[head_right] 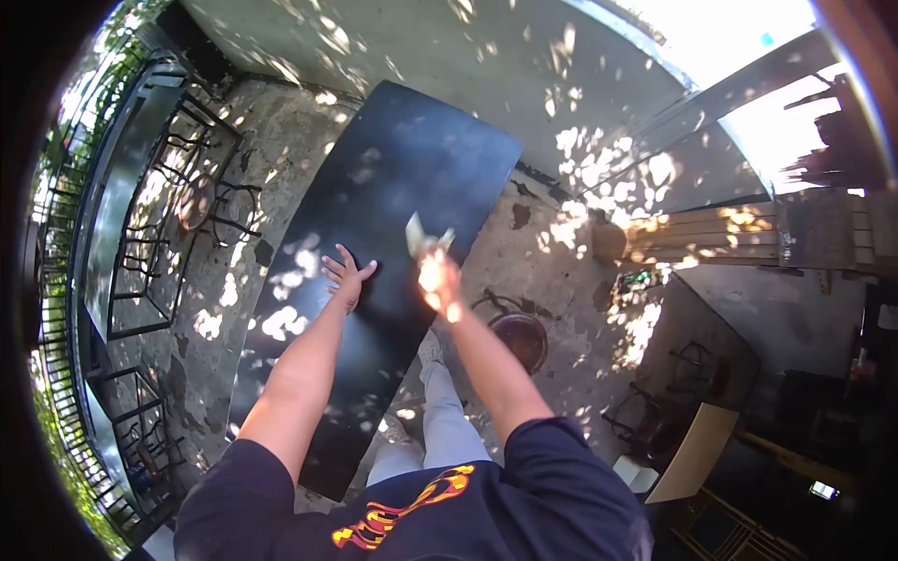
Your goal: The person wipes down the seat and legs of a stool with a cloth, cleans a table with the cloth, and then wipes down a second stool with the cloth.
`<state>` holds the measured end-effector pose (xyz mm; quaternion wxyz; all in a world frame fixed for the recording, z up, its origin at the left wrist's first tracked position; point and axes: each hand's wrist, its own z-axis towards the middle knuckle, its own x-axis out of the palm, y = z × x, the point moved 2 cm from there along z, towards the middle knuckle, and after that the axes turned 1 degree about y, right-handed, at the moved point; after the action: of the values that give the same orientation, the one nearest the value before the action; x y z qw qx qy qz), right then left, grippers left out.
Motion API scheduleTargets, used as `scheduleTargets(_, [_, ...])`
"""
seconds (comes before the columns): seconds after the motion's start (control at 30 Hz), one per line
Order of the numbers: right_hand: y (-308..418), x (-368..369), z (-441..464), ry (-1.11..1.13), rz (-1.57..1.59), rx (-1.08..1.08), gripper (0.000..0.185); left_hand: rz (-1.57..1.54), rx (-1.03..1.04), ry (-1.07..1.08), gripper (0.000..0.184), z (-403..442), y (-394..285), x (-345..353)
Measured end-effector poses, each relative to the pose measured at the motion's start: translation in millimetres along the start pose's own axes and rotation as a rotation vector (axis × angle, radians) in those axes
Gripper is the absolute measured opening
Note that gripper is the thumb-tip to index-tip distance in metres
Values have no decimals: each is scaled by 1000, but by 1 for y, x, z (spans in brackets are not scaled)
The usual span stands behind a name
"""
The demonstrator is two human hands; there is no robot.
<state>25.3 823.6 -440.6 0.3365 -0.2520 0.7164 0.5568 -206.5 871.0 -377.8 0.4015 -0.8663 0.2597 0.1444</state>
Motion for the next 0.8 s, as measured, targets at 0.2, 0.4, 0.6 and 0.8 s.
scheduleTargets(0.2, [114, 26, -235, 349, 137, -114, 24, -538, 324, 187, 77, -41, 86, -24])
scheduleTargets(0.4, [158, 103, -424, 900, -126, -358, 28, -665, -82, 205, 58, -235, 229, -38])
scheduleTargets(0.6, [170, 173, -542, 964, -122, -887, 27, -624, -115, 243, 57, -431, 371, -78])
scheduleTargets(0.8, [276, -7, -585, 1005, 746, 109, 43, -496, 97, 666, 64, -536, 353, -147])
